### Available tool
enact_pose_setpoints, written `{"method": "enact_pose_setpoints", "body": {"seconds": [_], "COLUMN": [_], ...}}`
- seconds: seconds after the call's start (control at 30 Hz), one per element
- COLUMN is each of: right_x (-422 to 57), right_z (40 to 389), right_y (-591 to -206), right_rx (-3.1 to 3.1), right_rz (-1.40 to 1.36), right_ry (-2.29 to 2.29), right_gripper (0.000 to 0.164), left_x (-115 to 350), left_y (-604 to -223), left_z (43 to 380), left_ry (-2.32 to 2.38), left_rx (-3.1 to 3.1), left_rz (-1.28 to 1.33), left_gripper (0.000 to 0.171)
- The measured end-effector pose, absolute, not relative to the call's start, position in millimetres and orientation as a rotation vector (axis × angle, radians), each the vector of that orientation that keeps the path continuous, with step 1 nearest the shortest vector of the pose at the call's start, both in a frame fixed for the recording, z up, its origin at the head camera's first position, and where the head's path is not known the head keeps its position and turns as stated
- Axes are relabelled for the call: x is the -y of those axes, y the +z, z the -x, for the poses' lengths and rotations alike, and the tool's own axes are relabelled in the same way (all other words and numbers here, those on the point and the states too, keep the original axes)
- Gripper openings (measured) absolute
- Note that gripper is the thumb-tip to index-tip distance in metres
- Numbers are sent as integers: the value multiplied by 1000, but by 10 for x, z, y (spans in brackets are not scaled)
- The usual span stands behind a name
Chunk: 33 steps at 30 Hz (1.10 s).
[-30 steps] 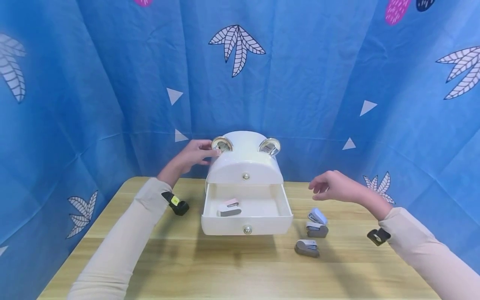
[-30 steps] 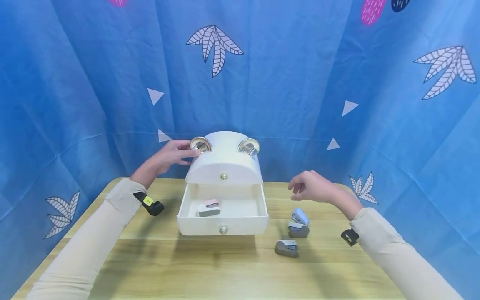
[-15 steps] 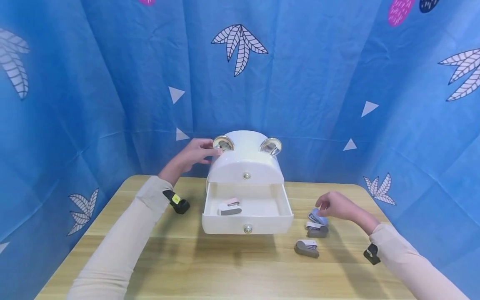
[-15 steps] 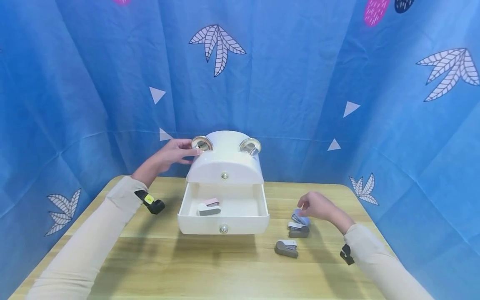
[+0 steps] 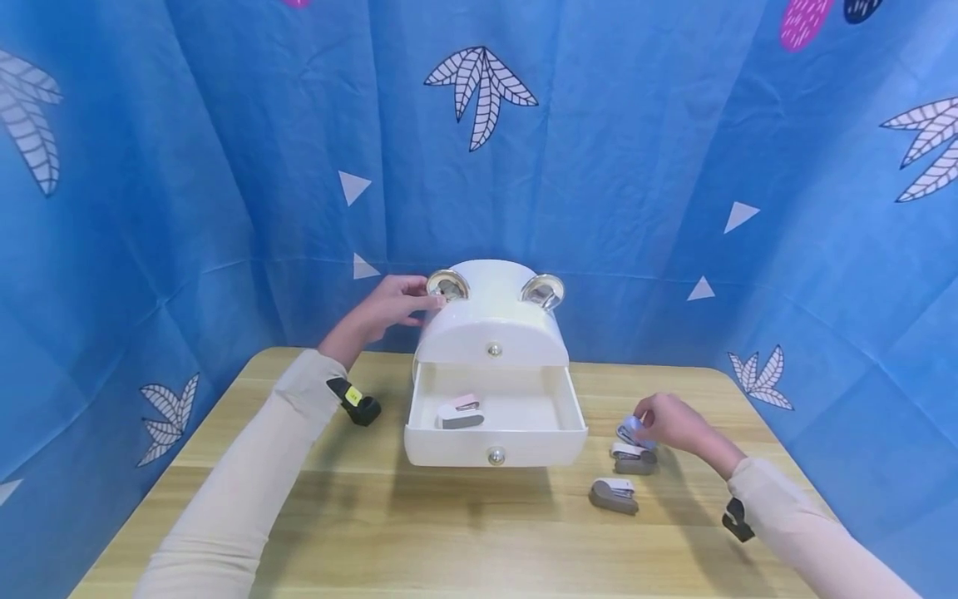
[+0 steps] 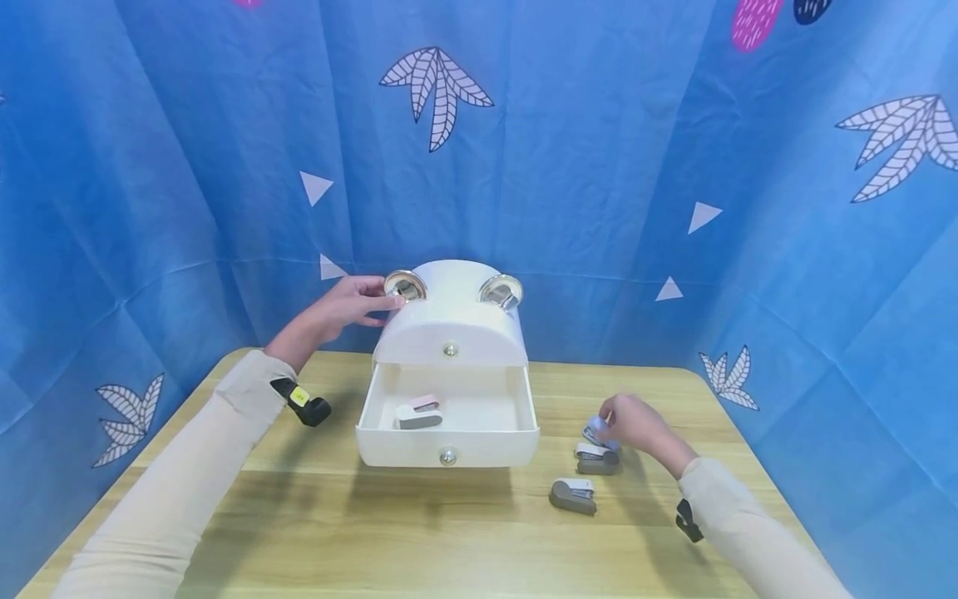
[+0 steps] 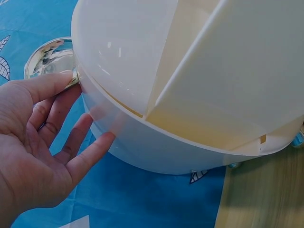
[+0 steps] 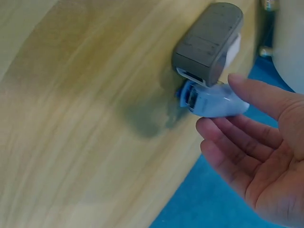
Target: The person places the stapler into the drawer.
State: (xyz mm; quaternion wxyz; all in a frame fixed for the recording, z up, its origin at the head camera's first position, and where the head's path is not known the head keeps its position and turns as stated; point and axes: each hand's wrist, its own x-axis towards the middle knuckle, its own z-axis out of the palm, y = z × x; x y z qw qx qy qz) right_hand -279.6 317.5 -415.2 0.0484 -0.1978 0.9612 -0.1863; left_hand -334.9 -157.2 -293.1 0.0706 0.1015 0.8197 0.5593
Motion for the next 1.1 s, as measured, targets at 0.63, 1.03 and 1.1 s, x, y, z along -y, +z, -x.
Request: {"method": "enact_pose_setpoints", "body": {"seconds": [0.63, 1.03, 1.1], "right_x": [-3122, -2820, -2750], "right_z": [2784, 2678, 2642], "right_y": [-3815, -3041, -2877], "right_rx": [-2925, -2771, -2748], "right_rz": [745, 893, 905], "right_ry": [-374, -226, -191], "right_gripper": [13, 13, 13], "left_x": [1531, 1563, 1565], "left_y": [-2956, -2940, -2937], "left_z": [3353, 3351, 3352], "left_ry": [1673, 1672, 1674], "left_rx": [-2466, -2477, -2475], "left_rz": [-307, -290, -292], "left_gripper": [27, 28, 29]}}
